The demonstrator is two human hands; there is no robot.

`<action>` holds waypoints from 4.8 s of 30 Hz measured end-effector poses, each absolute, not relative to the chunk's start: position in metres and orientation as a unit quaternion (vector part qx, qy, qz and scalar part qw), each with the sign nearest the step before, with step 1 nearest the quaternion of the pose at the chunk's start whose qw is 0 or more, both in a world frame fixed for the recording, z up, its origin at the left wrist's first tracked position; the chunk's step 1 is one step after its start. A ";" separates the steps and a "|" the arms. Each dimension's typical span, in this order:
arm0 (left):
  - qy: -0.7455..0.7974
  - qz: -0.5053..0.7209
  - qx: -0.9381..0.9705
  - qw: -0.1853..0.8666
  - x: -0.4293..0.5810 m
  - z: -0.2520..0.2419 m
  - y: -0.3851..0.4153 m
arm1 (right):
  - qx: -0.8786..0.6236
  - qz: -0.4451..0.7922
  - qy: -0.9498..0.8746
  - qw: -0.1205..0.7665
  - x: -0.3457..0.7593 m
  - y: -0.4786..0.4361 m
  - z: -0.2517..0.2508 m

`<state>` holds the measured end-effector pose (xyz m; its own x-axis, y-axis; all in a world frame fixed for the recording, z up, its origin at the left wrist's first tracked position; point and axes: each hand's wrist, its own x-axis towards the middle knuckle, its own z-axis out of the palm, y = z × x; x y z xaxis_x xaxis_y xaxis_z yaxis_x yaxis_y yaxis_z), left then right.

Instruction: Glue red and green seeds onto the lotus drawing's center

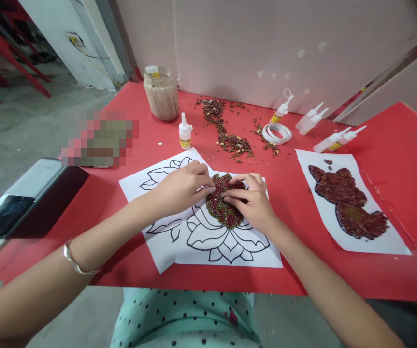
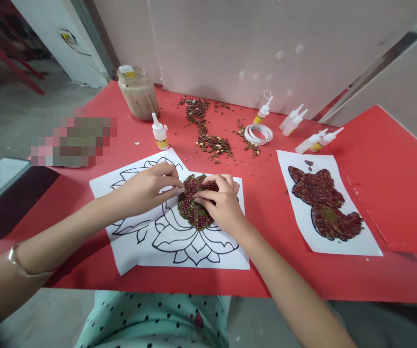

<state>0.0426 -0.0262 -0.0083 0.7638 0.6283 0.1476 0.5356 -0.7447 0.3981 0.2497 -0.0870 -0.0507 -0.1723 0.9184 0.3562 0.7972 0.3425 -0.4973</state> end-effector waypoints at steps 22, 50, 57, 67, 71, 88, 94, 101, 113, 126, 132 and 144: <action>0.335 0.077 0.931 0.122 0.059 -0.002 -0.009 | -0.600 0.250 -0.581 0.490 0.295 -0.074 -0.044; 0.389 0.050 0.918 0.052 0.126 -0.019 0.075 | -0.609 0.280 -0.415 0.615 0.312 -0.060 -0.049; 0.366 0.082 0.921 0.104 0.104 -0.015 0.053 | -0.604 0.278 -0.419 0.618 0.311 -0.060 -0.049; 0.337 0.081 0.919 0.190 0.084 -0.010 0.006 | -0.602 0.284 -0.416 0.619 0.309 -0.061 -0.049; 0.348 0.100 0.918 0.164 0.082 -0.012 0.014 | -0.607 0.286 -0.416 0.614 0.309 -0.061 -0.049; 0.411 0.075 0.907 0.056 0.121 -0.017 0.066 | -0.613 0.275 -0.429 0.604 0.309 -0.060 -0.053; 0.391 0.066 0.917 0.035 0.139 -0.026 0.077 | -0.611 0.277 -0.432 0.602 0.309 -0.061 -0.051; 0.382 0.056 0.922 0.021 0.139 -0.029 0.080 | -0.617 0.273 -0.436 0.596 0.308 -0.061 -0.051; 0.327 0.097 0.930 0.134 0.106 -0.001 0.042 | -0.614 0.275 -0.436 0.598 0.307 -0.063 -0.048; 0.377 0.074 0.920 0.074 0.142 -0.012 0.066 | -0.615 0.273 -0.438 0.596 0.309 -0.062 -0.050; 0.339 0.056 0.939 0.014 0.184 -0.013 0.080 | -0.615 0.270 -0.438 0.598 0.310 -0.063 -0.047; 0.316 0.041 0.948 -0.017 0.191 -0.019 0.090 | -0.606 0.276 -0.440 0.603 0.309 -0.064 -0.042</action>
<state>0.1909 0.0898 -0.0193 0.7970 0.5976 0.0877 0.6004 -0.7997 -0.0068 0.3089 -0.0636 -0.0422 0.4615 0.8652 0.1962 0.2004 0.1138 -0.9731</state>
